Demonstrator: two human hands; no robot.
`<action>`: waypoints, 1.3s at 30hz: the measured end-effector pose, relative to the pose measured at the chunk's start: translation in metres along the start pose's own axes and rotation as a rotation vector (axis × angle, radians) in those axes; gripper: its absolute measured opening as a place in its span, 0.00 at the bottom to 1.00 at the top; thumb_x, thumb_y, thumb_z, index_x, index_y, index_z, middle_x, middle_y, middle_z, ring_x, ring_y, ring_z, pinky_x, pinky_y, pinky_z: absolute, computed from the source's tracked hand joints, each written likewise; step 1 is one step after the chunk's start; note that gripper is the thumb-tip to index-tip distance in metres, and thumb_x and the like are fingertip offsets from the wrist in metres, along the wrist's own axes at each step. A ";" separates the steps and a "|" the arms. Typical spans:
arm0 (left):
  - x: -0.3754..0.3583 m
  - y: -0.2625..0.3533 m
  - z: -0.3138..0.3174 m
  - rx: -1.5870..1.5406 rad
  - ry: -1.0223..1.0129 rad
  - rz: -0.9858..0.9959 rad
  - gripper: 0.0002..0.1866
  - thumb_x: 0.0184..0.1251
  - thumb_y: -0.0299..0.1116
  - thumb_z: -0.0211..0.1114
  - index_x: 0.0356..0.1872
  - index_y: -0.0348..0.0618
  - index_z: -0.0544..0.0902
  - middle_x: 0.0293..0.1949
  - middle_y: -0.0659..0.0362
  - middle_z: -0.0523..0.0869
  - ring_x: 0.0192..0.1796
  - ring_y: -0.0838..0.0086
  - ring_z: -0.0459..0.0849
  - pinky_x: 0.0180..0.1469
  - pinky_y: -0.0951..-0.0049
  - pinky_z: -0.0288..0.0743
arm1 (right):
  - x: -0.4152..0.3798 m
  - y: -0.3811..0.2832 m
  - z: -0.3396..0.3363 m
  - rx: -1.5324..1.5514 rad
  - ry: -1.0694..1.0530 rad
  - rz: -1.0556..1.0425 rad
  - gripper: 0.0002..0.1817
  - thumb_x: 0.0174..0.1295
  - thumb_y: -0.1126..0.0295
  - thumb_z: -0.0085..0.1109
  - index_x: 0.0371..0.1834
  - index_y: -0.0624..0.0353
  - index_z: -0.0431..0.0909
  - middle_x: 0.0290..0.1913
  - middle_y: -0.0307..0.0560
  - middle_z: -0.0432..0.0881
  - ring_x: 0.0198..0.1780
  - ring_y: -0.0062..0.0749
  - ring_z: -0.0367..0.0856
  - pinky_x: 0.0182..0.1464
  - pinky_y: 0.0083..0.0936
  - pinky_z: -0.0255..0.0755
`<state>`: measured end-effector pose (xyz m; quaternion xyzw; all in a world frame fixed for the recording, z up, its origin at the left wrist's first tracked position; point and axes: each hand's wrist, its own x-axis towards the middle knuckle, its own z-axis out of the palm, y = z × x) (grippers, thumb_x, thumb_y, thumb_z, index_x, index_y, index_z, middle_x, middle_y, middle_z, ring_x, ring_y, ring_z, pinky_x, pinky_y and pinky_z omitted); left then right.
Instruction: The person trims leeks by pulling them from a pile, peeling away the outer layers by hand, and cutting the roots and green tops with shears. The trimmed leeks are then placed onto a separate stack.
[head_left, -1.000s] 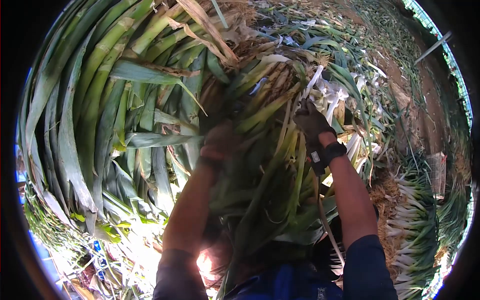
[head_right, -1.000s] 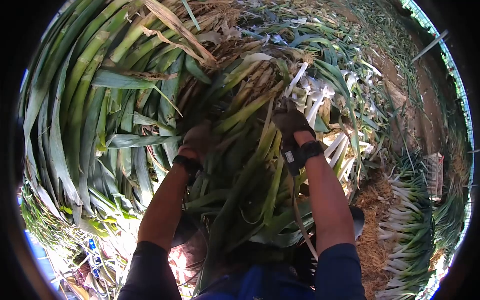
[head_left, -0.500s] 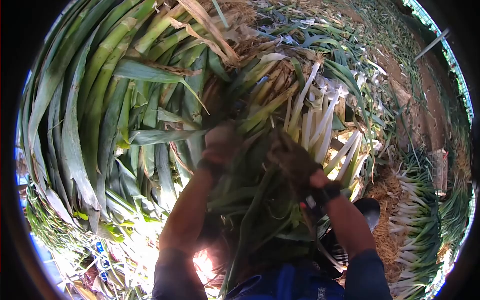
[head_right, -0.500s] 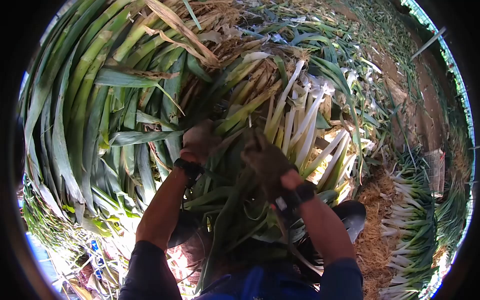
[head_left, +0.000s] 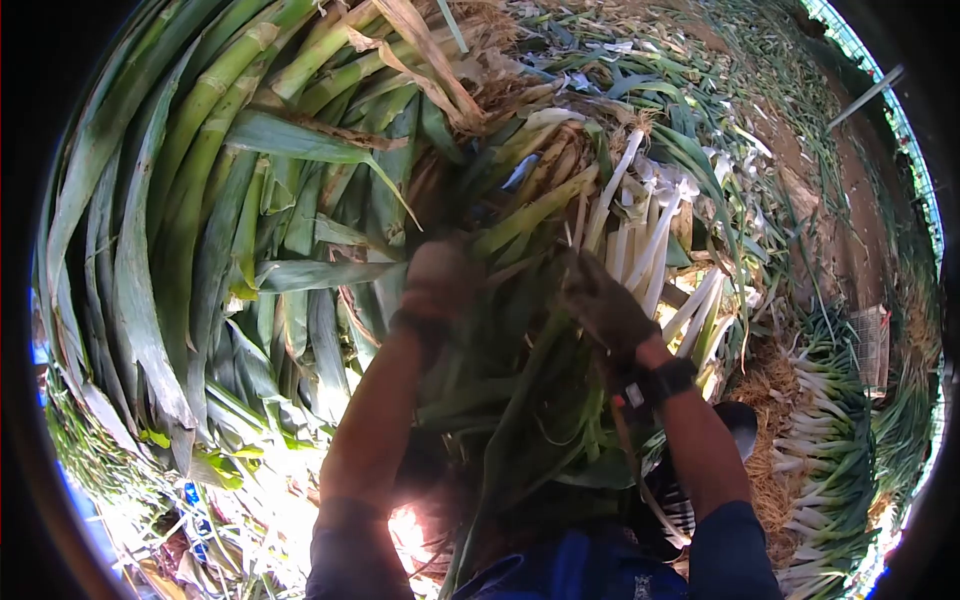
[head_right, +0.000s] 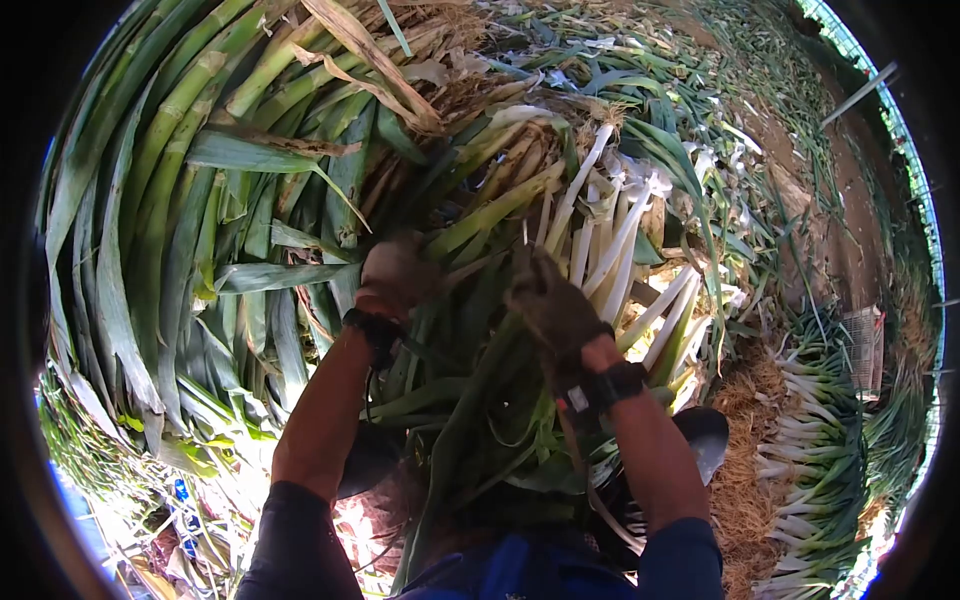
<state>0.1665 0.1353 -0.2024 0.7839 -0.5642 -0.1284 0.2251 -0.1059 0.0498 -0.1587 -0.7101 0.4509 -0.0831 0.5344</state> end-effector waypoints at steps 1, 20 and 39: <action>0.002 0.004 -0.007 -0.047 -0.031 -0.059 0.26 0.55 0.44 0.72 0.55 0.46 0.88 0.50 0.44 0.90 0.53 0.48 0.89 0.57 0.54 0.83 | -0.007 0.004 0.004 -0.030 0.018 -0.028 0.44 0.64 0.54 0.64 0.81 0.63 0.60 0.55 0.61 0.87 0.57 0.51 0.87 0.59 0.38 0.78; -0.007 0.025 -0.036 -0.083 -0.284 -0.247 0.25 0.56 0.40 0.72 0.56 0.41 0.87 0.39 0.46 0.92 0.44 0.57 0.92 0.51 0.60 0.84 | 0.177 0.023 -0.178 -0.395 0.339 -0.395 0.35 0.66 0.63 0.69 0.75 0.60 0.69 0.45 0.38 0.82 0.41 0.24 0.78 0.42 0.23 0.75; -0.005 0.013 -0.025 -0.524 0.213 0.020 0.23 0.61 0.36 0.77 0.54 0.33 0.86 0.45 0.47 0.93 0.45 0.69 0.91 0.51 0.67 0.84 | 0.148 -0.051 -0.071 0.384 0.058 -0.387 0.40 0.70 0.62 0.71 0.82 0.59 0.64 0.53 0.33 0.83 0.51 0.20 0.80 0.52 0.21 0.78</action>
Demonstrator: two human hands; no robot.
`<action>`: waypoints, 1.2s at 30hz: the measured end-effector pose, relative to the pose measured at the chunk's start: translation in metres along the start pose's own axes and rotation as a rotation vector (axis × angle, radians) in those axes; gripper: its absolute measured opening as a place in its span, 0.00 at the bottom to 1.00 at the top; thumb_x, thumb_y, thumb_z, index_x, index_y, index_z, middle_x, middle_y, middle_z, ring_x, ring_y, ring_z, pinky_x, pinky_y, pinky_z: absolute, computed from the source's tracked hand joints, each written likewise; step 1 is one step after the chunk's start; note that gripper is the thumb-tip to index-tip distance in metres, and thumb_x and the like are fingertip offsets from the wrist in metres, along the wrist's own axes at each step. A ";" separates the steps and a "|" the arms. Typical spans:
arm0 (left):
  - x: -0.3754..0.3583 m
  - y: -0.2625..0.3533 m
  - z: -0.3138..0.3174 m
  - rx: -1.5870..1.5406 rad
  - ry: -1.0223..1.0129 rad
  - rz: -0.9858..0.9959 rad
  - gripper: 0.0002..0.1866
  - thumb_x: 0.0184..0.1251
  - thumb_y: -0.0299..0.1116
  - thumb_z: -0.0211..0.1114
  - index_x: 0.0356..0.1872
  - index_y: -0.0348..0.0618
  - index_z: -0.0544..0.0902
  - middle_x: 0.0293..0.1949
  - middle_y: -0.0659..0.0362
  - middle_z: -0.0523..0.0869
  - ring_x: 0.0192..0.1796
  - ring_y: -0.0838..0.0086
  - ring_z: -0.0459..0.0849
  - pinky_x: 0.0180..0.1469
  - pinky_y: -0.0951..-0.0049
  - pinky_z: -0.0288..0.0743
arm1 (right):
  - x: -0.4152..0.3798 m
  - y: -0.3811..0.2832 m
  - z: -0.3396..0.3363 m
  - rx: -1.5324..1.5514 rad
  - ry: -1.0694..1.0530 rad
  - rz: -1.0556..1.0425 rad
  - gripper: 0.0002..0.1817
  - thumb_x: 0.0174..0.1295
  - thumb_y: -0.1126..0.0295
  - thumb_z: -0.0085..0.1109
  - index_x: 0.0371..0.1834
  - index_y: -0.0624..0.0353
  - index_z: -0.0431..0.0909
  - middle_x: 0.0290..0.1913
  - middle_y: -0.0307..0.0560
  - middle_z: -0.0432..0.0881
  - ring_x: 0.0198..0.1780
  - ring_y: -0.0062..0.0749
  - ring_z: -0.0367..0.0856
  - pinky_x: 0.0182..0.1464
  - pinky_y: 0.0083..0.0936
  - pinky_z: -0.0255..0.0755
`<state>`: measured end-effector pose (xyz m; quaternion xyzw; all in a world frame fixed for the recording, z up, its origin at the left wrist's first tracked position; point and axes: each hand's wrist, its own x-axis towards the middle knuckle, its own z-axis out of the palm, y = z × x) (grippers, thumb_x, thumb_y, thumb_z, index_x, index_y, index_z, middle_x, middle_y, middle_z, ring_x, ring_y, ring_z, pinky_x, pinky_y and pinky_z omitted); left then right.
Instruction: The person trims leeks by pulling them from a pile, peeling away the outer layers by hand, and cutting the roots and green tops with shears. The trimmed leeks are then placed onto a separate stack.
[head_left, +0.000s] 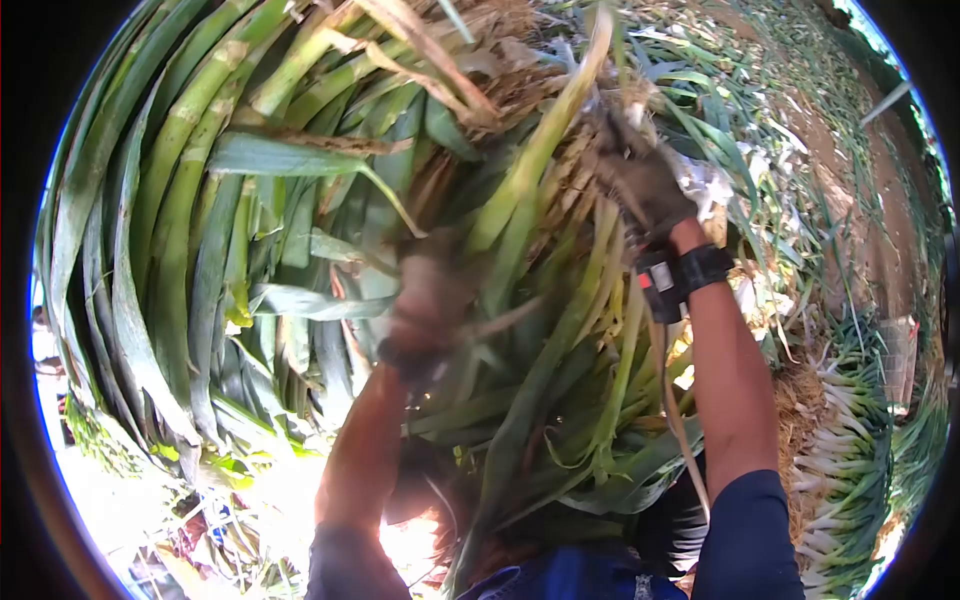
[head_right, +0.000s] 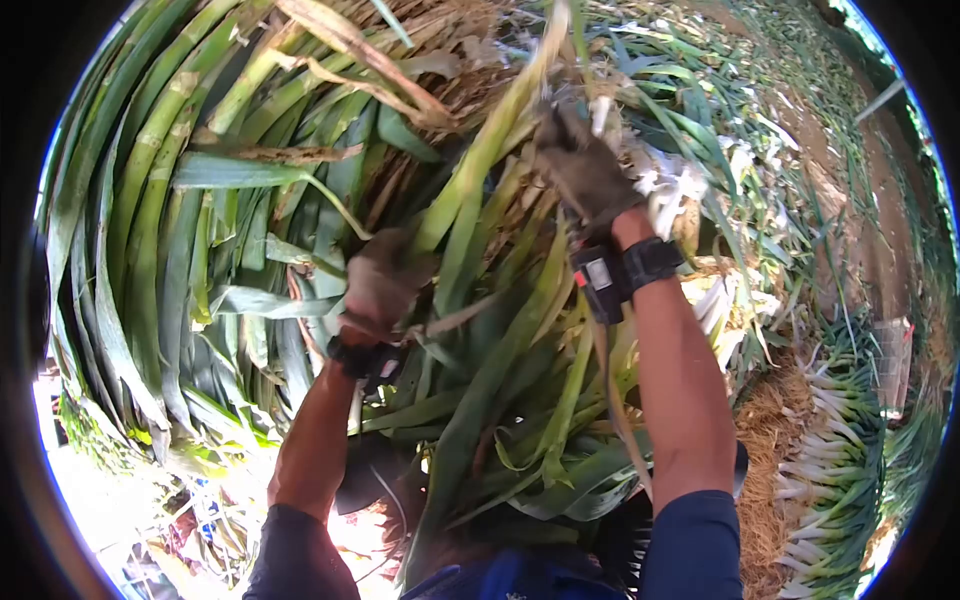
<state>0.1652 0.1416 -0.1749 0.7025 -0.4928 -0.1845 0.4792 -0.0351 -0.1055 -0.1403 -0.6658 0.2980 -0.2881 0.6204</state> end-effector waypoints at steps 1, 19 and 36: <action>0.004 0.013 0.002 0.025 0.018 -0.114 0.24 0.61 0.38 0.77 0.54 0.33 0.86 0.45 0.47 0.93 0.44 0.68 0.92 0.50 0.66 0.84 | 0.008 -0.009 0.004 0.058 -0.007 -0.132 0.39 0.71 0.64 0.71 0.81 0.63 0.65 0.54 0.33 0.83 0.52 0.20 0.81 0.55 0.22 0.79; 0.033 0.027 0.070 0.461 -0.413 -0.198 0.25 0.64 0.54 0.69 0.54 0.47 0.85 0.48 0.45 0.89 0.51 0.48 0.88 0.51 0.49 0.81 | -0.143 0.012 -0.001 -0.494 -0.160 0.309 0.47 0.68 0.62 0.68 0.86 0.60 0.53 0.56 0.45 0.83 0.47 0.26 0.82 0.50 0.28 0.80; 0.038 -0.002 0.064 0.608 -0.363 -0.303 0.30 0.74 0.53 0.62 0.67 0.43 0.79 0.51 0.41 0.89 0.52 0.48 0.90 0.52 0.51 0.84 | -0.147 -0.011 0.042 -0.600 -0.161 0.293 0.45 0.67 0.59 0.64 0.85 0.51 0.53 0.49 0.61 0.88 0.50 0.59 0.89 0.52 0.46 0.82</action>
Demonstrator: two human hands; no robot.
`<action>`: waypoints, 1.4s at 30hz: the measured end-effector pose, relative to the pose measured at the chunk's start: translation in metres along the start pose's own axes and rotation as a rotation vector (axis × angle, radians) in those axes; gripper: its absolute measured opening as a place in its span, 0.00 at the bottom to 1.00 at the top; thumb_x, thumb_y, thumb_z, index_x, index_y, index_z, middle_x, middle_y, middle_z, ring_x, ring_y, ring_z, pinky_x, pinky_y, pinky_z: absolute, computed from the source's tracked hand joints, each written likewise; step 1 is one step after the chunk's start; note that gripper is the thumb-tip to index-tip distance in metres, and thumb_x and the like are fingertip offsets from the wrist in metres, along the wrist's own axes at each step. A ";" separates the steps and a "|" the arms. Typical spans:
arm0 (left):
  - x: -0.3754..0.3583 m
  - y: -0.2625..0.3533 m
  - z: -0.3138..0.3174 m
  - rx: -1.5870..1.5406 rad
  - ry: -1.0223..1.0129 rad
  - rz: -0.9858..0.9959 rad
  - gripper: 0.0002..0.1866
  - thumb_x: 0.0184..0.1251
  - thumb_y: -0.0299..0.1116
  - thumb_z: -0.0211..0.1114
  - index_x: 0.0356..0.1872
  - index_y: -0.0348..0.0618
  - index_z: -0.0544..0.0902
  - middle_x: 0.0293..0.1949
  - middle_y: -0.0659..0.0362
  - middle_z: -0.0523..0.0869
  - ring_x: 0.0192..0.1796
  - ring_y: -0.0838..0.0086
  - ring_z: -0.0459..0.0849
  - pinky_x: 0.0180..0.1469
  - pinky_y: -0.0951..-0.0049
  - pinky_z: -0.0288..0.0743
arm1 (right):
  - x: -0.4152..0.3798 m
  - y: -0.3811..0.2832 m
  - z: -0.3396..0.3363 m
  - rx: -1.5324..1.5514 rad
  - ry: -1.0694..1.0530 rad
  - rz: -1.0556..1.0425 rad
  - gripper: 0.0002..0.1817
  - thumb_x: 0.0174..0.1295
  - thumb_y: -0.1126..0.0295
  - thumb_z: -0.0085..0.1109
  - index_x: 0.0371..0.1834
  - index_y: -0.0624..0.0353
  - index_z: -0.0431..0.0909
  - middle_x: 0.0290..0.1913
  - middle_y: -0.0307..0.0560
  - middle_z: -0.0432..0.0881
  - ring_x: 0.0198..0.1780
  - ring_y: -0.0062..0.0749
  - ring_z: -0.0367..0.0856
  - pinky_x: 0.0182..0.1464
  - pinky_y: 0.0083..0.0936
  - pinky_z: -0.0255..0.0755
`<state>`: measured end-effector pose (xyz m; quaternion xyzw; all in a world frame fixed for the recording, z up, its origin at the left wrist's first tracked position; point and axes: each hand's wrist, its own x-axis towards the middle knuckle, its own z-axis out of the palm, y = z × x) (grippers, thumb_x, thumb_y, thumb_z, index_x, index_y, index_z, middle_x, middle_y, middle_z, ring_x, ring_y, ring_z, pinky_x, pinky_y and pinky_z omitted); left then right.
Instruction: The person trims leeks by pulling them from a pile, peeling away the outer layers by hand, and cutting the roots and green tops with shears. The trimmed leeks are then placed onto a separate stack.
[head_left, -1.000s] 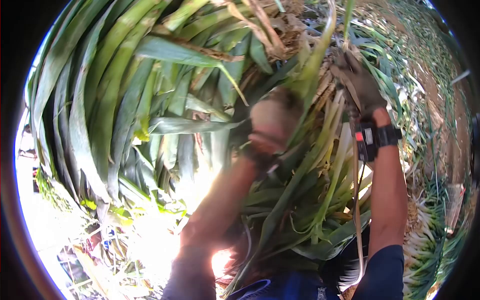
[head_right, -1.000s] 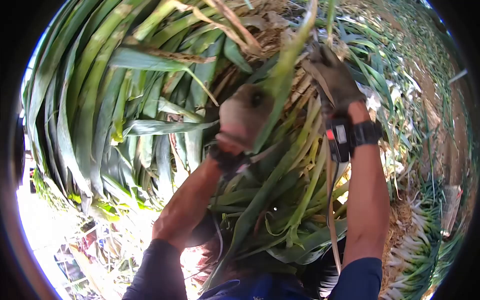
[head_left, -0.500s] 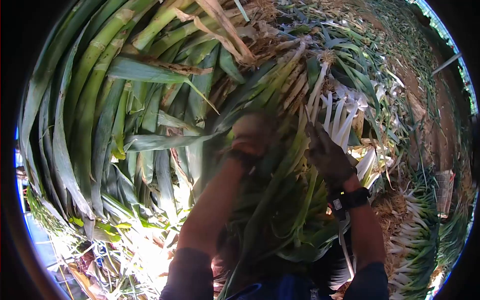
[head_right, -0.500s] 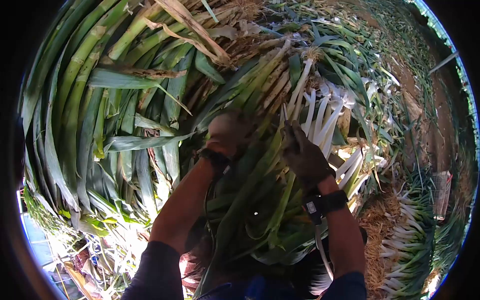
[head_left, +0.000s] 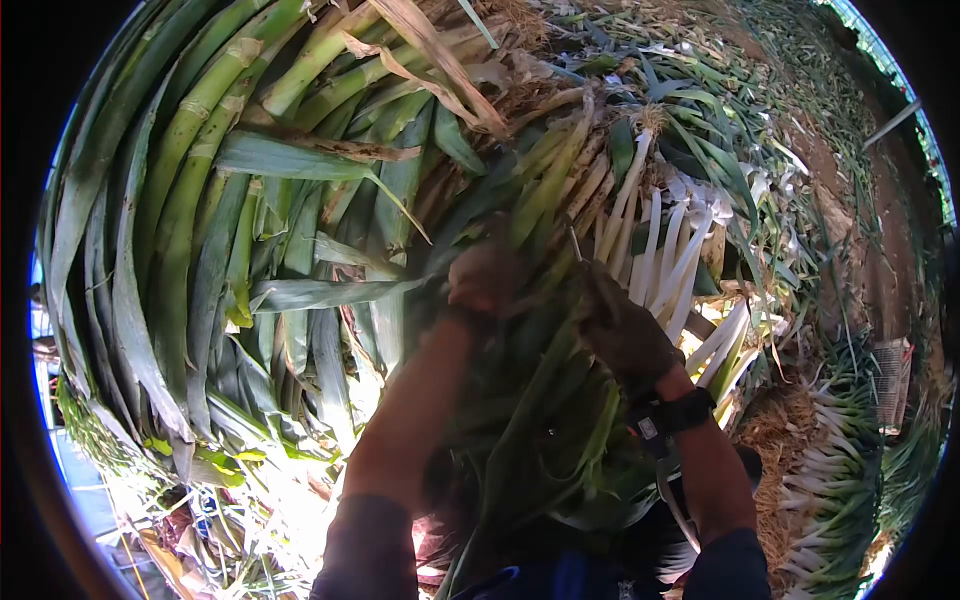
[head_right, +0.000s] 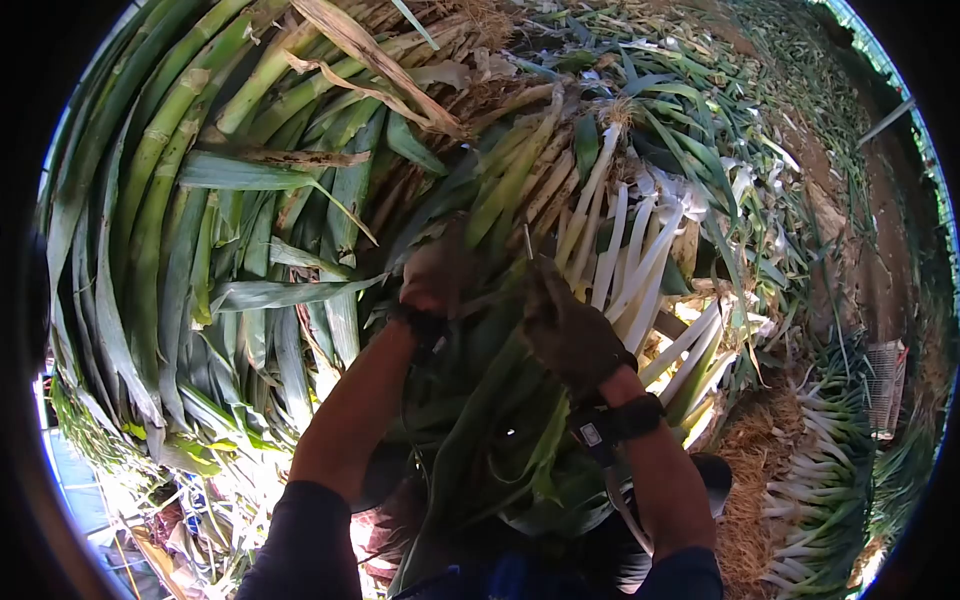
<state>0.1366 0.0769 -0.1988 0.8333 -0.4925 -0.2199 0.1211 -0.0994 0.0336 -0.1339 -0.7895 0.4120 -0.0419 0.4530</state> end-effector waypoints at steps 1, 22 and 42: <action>-0.010 -0.004 0.003 0.018 0.022 0.023 0.30 0.73 0.52 0.62 0.68 0.43 0.78 0.52 0.42 0.89 0.53 0.48 0.90 0.52 0.51 0.84 | -0.006 0.001 0.005 0.042 -0.050 -0.062 0.45 0.67 0.58 0.64 0.85 0.52 0.53 0.49 0.62 0.88 0.50 0.59 0.89 0.53 0.46 0.81; -0.066 -0.002 -0.020 0.475 -0.324 0.280 0.40 0.48 0.35 0.80 0.68 0.50 0.79 0.61 0.52 0.81 0.60 0.53 0.86 0.52 0.59 0.86 | 0.166 0.042 -0.010 -0.219 0.111 0.107 0.46 0.63 0.55 0.64 0.85 0.51 0.58 0.53 0.61 0.88 0.54 0.52 0.89 0.55 0.39 0.80; -0.062 -0.009 -0.005 -0.181 -0.071 0.029 0.36 0.74 0.58 0.62 0.73 0.43 0.74 0.41 0.40 0.90 0.47 0.42 0.89 0.52 0.49 0.80 | 0.246 0.057 -0.046 -0.209 0.157 -0.055 0.43 0.62 0.58 0.68 0.82 0.54 0.64 0.55 0.54 0.88 0.53 0.37 0.88 0.57 0.31 0.79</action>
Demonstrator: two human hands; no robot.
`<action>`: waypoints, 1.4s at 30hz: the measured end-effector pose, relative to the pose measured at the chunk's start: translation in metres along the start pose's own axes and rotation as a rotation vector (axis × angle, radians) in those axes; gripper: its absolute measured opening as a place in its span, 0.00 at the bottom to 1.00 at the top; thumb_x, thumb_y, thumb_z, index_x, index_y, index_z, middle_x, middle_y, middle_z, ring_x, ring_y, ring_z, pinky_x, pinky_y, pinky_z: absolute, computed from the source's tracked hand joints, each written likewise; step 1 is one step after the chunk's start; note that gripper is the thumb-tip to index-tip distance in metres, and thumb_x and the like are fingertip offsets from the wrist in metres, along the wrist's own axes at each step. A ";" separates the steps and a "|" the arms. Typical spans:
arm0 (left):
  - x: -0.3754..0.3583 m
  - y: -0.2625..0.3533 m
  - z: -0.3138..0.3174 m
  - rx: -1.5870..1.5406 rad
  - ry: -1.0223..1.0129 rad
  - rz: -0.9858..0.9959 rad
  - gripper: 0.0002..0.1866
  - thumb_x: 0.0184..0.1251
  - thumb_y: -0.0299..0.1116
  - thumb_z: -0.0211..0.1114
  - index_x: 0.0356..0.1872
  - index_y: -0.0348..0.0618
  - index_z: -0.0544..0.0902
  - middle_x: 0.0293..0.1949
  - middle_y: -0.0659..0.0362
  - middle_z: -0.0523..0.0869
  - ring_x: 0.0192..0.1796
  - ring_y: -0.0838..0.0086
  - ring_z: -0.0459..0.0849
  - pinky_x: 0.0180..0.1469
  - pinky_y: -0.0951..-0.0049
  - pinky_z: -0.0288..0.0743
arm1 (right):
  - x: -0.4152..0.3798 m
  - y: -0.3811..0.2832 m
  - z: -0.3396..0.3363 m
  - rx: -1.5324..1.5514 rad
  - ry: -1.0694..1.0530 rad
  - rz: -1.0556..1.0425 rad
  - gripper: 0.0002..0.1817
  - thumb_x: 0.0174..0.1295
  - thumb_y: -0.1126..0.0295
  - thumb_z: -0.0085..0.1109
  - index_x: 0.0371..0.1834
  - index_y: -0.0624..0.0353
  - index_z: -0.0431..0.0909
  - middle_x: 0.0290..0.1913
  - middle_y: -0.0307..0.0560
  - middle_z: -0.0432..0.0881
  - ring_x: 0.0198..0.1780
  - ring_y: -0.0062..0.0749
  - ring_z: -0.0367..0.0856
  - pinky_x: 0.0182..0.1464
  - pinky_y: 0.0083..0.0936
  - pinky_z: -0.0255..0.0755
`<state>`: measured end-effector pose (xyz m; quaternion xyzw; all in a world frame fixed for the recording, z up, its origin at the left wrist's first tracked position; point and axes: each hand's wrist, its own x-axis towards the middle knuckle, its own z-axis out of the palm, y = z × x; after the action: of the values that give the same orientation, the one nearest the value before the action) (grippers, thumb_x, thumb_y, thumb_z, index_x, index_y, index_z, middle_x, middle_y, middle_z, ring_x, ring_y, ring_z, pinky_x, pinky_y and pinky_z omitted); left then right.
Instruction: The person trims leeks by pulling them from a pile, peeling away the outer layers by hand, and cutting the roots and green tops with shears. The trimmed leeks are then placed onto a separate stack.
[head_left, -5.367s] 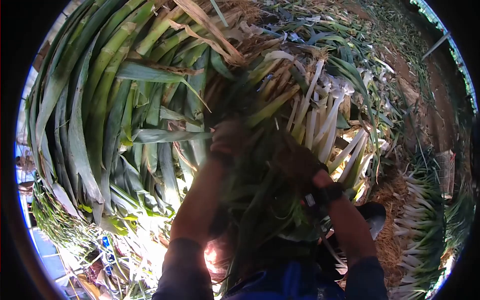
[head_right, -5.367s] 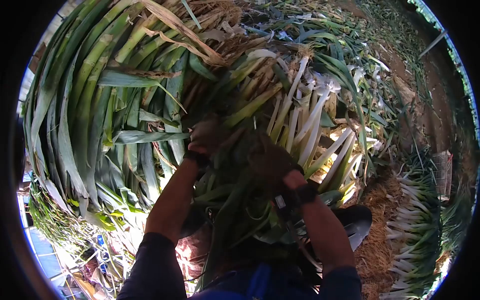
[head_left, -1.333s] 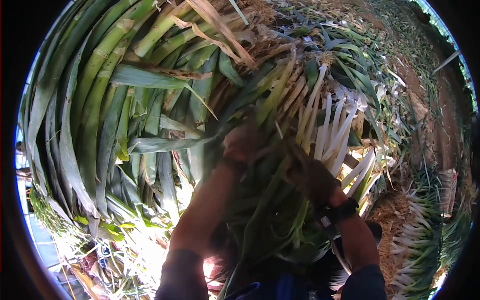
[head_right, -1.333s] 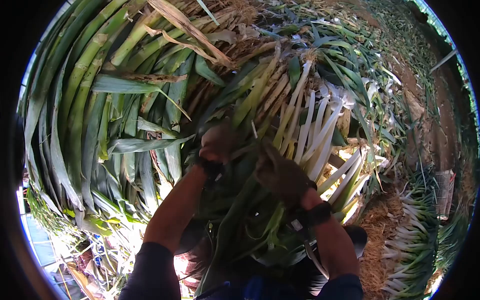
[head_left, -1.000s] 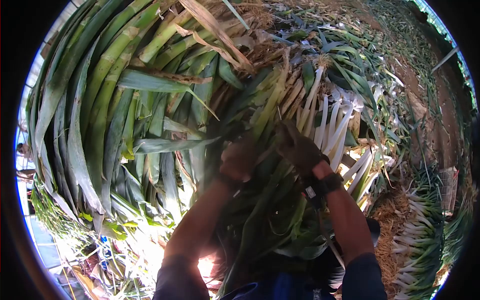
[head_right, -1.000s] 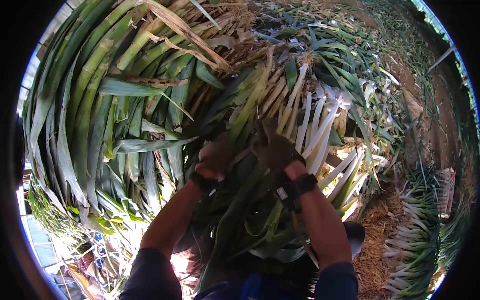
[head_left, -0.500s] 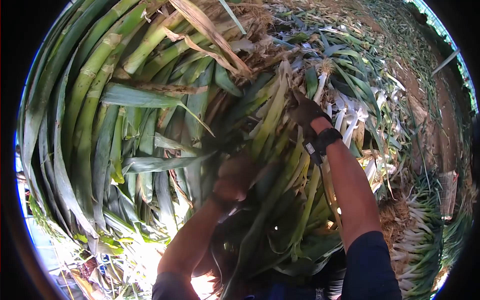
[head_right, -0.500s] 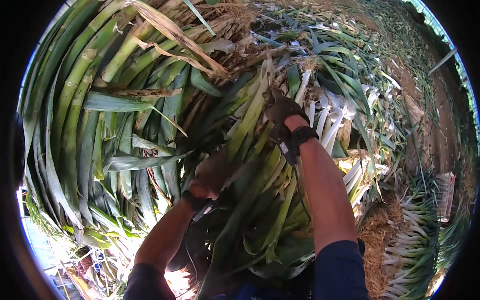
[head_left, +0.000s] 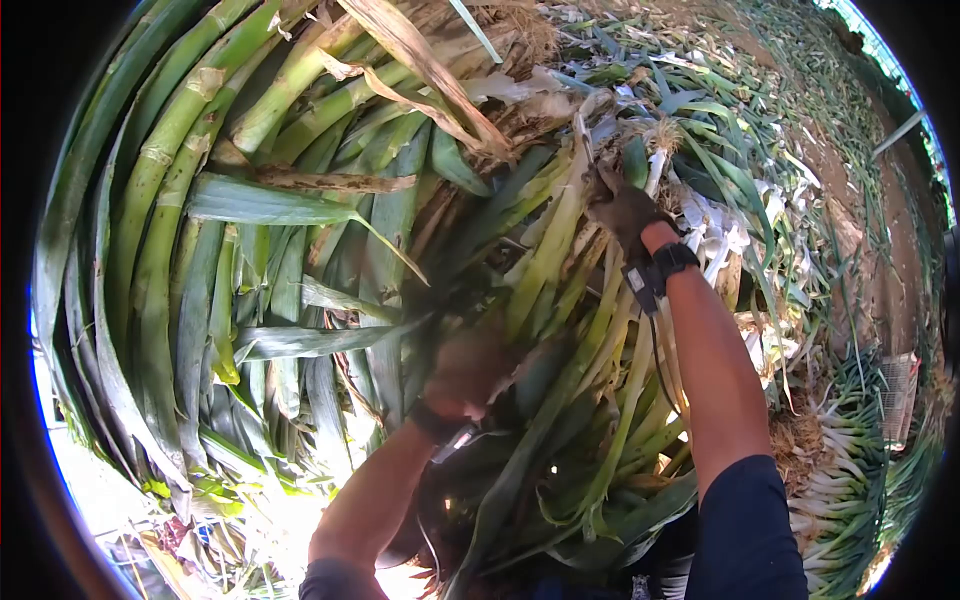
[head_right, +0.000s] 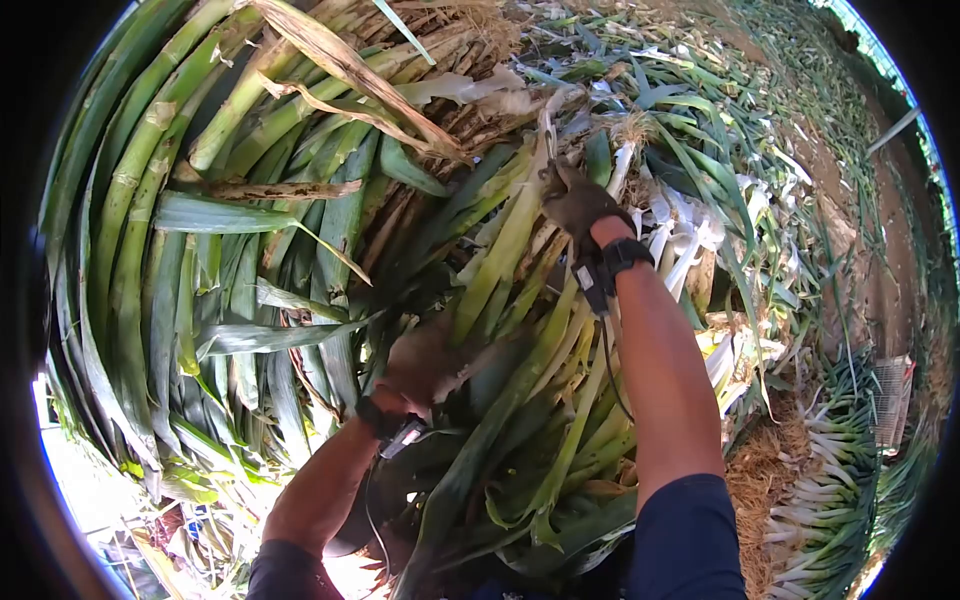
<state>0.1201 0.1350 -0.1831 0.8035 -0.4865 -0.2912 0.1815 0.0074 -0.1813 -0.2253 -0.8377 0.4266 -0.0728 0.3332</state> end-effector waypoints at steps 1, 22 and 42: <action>-0.001 -0.002 -0.004 0.046 -0.007 0.061 0.33 0.73 0.54 0.65 0.70 0.42 0.76 0.41 0.42 0.91 0.46 0.47 0.89 0.52 0.52 0.81 | -0.014 0.002 0.000 0.051 -0.041 0.013 0.44 0.62 0.60 0.68 0.82 0.54 0.63 0.56 0.52 0.88 0.54 0.34 0.86 0.57 0.30 0.78; -0.027 0.062 -0.013 -0.562 0.050 -0.049 0.25 0.66 0.23 0.70 0.65 0.33 0.81 0.52 0.51 0.92 0.49 0.72 0.88 0.53 0.74 0.80 | -0.361 -0.068 -0.059 0.612 -0.353 -0.095 0.45 0.69 0.74 0.65 0.86 0.60 0.52 0.71 0.51 0.80 0.67 0.29 0.80 0.65 0.29 0.76; -0.027 0.084 -0.025 -0.909 0.039 -0.080 0.27 0.67 0.18 0.67 0.68 0.25 0.77 0.56 0.51 0.90 0.49 0.75 0.86 0.53 0.75 0.80 | -0.324 -0.056 -0.076 0.418 -0.120 0.052 0.45 0.67 0.72 0.63 0.87 0.60 0.51 0.71 0.51 0.80 0.64 0.31 0.82 0.67 0.27 0.73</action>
<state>0.0700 0.1202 -0.1081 0.6659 -0.2745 -0.4667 0.5133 -0.1883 0.0515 -0.0799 -0.7421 0.4029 -0.1009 0.5261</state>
